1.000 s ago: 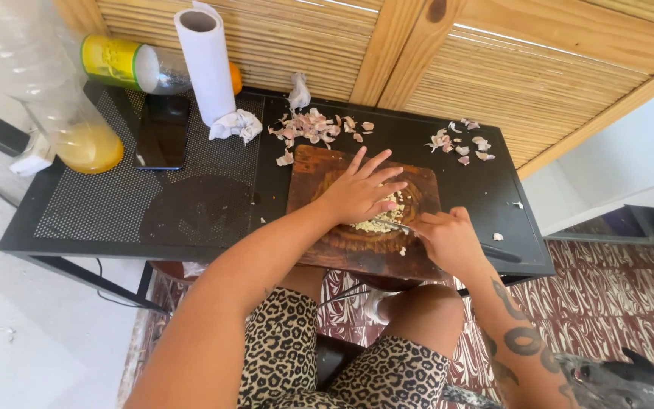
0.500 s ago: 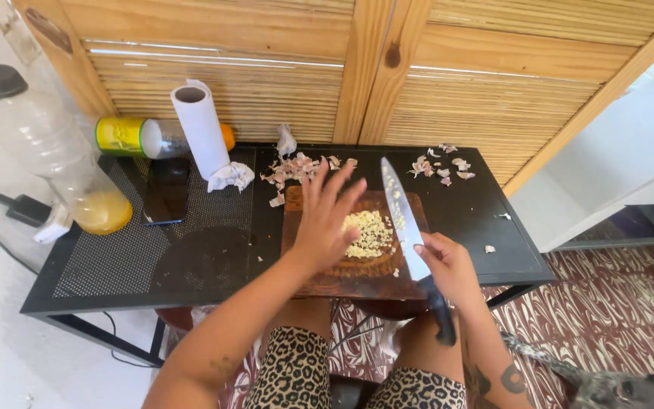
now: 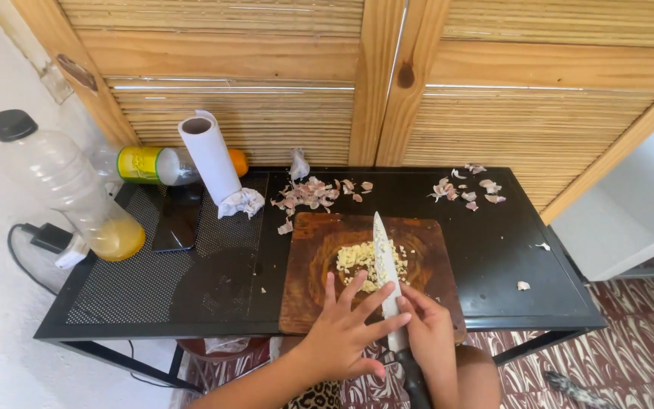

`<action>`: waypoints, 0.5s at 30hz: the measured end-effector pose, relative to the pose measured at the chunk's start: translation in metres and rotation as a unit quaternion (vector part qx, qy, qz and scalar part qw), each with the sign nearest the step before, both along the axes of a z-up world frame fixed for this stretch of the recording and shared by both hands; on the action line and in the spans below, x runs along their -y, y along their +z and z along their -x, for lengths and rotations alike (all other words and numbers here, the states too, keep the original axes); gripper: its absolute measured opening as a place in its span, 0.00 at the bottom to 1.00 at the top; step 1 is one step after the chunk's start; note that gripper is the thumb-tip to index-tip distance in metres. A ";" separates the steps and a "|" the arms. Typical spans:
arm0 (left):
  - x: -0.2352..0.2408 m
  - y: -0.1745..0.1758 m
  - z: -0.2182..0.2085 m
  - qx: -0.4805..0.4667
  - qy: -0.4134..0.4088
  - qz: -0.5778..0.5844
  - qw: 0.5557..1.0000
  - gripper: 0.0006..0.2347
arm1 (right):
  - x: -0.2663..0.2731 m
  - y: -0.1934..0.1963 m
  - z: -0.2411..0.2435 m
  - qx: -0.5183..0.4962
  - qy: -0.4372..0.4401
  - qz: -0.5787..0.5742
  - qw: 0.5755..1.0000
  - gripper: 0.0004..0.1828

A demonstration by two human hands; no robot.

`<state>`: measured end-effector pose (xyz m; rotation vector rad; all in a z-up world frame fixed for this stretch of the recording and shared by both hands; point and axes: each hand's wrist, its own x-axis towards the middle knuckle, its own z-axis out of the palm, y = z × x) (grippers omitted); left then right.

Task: Mincing garlic cloves on a wooden cutting board using a knife.

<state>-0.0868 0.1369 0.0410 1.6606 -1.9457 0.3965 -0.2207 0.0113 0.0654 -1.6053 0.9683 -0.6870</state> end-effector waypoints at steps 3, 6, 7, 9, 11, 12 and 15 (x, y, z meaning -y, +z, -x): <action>0.009 -0.005 -0.008 0.027 0.019 -0.023 0.999 0.37 | 0.015 -0.035 0.008 0.063 -0.007 0.021 0.998 0.15; 0.018 0.001 -0.009 0.061 0.035 -0.028 0.997 0.38 | 0.016 -0.036 0.013 0.047 -0.033 0.008 0.998 0.13; 0.021 0.002 -0.011 0.060 0.035 -0.033 0.997 0.38 | 0.018 -0.040 0.016 0.045 -0.033 0.004 0.998 0.13; 0.027 0.005 -0.017 0.061 0.037 -0.032 0.997 0.36 | 0.023 -0.045 0.022 0.033 -0.009 0.025 0.999 0.15; 0.034 0.009 -0.025 0.081 0.047 -0.055 0.994 0.37 | 0.024 -0.042 0.024 0.009 -0.001 0.011 1.000 0.16; 0.037 0.011 -0.029 0.099 0.055 -0.075 0.991 0.37 | 0.023 -0.040 0.026 -0.016 0.006 0.001 1.000 0.17; 0.045 0.014 -0.040 0.122 0.065 -0.045 0.989 0.37 | 0.024 -0.041 0.029 -0.027 0.014 -0.005 1.000 0.17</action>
